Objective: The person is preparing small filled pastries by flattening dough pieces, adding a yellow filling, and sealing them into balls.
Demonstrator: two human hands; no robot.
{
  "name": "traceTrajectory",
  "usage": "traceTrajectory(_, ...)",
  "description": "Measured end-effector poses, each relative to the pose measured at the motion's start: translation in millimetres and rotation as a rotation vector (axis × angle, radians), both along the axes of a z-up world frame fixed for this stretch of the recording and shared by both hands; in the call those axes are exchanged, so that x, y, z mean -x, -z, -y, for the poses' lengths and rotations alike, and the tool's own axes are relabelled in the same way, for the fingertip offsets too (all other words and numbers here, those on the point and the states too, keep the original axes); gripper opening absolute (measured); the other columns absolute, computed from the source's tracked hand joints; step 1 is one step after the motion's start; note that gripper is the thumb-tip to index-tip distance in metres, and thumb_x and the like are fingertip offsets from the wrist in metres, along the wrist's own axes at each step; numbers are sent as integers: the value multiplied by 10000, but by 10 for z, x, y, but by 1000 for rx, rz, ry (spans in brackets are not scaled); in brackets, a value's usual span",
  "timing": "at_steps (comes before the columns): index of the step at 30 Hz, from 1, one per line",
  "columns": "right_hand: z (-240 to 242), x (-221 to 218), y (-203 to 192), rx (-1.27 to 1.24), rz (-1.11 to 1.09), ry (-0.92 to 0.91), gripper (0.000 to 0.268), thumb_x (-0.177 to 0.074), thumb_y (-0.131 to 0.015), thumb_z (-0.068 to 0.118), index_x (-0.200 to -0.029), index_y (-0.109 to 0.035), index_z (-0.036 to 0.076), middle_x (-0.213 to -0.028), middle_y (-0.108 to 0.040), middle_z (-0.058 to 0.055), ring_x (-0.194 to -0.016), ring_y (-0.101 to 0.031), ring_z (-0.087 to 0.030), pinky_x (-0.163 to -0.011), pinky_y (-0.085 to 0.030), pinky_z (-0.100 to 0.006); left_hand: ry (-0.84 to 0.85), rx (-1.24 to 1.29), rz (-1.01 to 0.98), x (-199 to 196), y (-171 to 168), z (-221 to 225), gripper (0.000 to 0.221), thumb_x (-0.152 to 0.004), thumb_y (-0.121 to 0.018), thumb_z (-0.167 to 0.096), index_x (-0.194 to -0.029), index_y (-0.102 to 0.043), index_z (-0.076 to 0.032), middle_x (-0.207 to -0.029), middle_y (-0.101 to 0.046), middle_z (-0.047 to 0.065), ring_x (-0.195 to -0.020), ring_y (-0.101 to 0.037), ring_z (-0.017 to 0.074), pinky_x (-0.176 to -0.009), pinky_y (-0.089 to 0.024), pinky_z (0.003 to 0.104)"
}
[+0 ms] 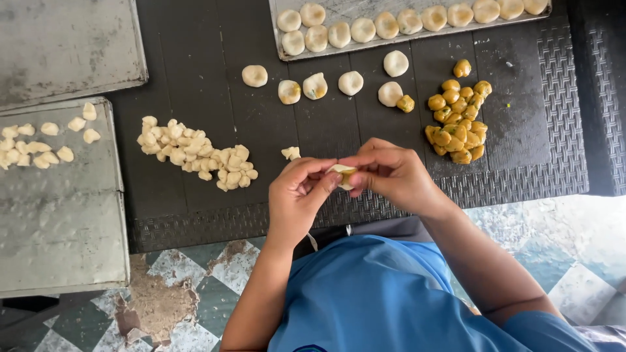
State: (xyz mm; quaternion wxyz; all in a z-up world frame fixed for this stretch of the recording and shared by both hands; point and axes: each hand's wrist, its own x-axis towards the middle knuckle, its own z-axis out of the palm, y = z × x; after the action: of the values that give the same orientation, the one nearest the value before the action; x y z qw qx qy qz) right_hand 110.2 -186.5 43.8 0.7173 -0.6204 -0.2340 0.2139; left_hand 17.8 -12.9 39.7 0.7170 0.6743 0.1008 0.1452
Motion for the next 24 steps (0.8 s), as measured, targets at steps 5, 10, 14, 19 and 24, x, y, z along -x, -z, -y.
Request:
traceTrajectory(5,-61,-13,416,-216,-379,158,153,-870,-765,-140,-1010,-707,-164,-809,-644,-174,-650,-783,-324,-506,-695,-399,15,78,-19,-65,-186,99,501,-947,-785,-4,-1427,-642,-22,-1138,-734,162,-979,-749,166,-876,-661,317)
traceTrajectory(10,-88,71,517,-111,-596,277,91,-906,-712,-71,-996,-696,-69,-666,-582,-169,-332,-572,-220,-243,-485,-323,-90,-405,215,-151,72,140,396,-860,-909,-229,-1229,-790,-147,-1250,-694,121,-1181,-730,289,-1012,-594,386)
traceTrajectory(14,-28,99,225,59,-403,154,231,-992,-694,113,-1053,-736,-106,-682,-652,-195,-446,-650,-223,-347,-546,-329,-86,-378,140,-114,90,39,308,-835,-925,-125,-1124,-818,-147,-1115,-816,69,-988,-798,251,-853,-621,344)
traceTrajectory(19,86,-43,368,563,794,117,64,-972,-780,140,-1000,-809,91,-937,-668,-56,-799,-698,-273,-717,-594,-363,6,-936,254,-101,140,-76,195,-921,-849,-333,-1049,-824,-187,-1155,-790,-28,-1072,-691,203,-925,-468,373)
traceTrajectory(24,-42,123,185,504,960,221,236,-994,-668,1,-1201,-782,6,-899,-700,-94,-792,-714,-282,-719,-604,-373,-100,-850,241,-131,503,30,122,-926,-845,-209,-1033,-800,-173,-998,-773,-42,-918,-690,197,-854,-513,348)
